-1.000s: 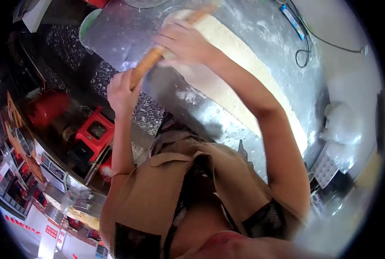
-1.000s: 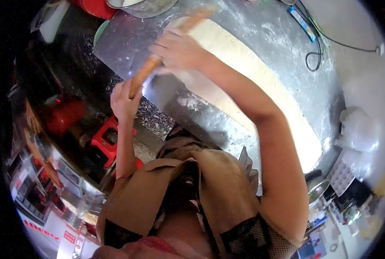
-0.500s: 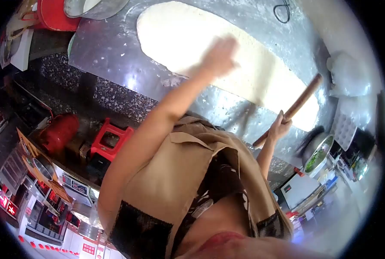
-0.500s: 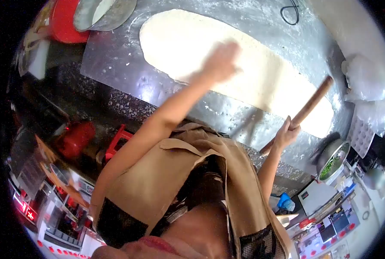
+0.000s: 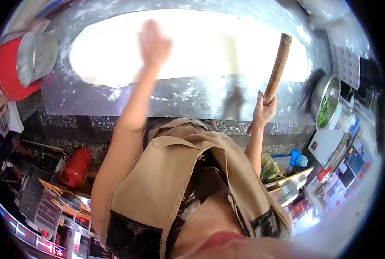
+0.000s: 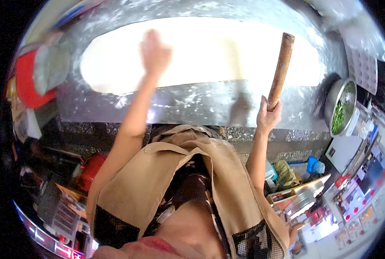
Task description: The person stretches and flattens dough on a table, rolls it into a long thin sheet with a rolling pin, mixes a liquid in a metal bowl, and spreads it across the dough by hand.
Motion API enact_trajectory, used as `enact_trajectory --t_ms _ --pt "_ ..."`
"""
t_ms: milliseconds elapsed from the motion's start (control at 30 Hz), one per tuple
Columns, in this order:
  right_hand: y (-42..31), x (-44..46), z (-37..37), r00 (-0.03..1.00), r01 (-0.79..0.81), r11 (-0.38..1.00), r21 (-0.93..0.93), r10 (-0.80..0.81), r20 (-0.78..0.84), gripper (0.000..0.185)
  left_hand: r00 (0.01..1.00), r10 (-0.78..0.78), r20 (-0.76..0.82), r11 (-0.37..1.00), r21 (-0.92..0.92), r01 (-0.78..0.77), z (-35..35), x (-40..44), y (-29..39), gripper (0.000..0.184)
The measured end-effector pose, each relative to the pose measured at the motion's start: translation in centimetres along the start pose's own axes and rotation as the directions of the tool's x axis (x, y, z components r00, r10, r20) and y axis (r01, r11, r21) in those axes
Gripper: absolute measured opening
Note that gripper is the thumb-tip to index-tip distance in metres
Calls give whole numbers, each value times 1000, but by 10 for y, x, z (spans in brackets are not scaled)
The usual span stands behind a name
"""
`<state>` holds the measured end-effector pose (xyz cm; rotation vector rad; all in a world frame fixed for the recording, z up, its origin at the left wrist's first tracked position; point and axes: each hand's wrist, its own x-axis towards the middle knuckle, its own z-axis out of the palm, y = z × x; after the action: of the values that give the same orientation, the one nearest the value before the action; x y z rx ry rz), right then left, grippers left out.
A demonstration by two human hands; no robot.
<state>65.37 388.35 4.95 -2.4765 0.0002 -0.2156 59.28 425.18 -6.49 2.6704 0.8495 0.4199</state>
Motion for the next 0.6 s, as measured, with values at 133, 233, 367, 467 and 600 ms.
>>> enact_trajectory --t_ms 133,233,367,467,600 --pt "55 31 -28 994 -110 992 -56 110 -2 33 743 636 207 756 -362 -546 48 -47 207 64" --pt "100 53 -57 987 -145 989 -16 144 -75 29 656 687 312 716 -441 -541 60 -49 216 61" --pt "152 76 -97 980 -198 979 -47 196 -33 37 984 158 87 978 127 -168 38 -10 72 65" --pt "176 90 -115 979 -203 977 -65 201 -33 39 904 -383 -187 873 247 421 31 26 42 68" --pt "188 99 -122 973 -229 973 8 230 -28 39 999 -22 -40 999 32 23 118 44 212 71"
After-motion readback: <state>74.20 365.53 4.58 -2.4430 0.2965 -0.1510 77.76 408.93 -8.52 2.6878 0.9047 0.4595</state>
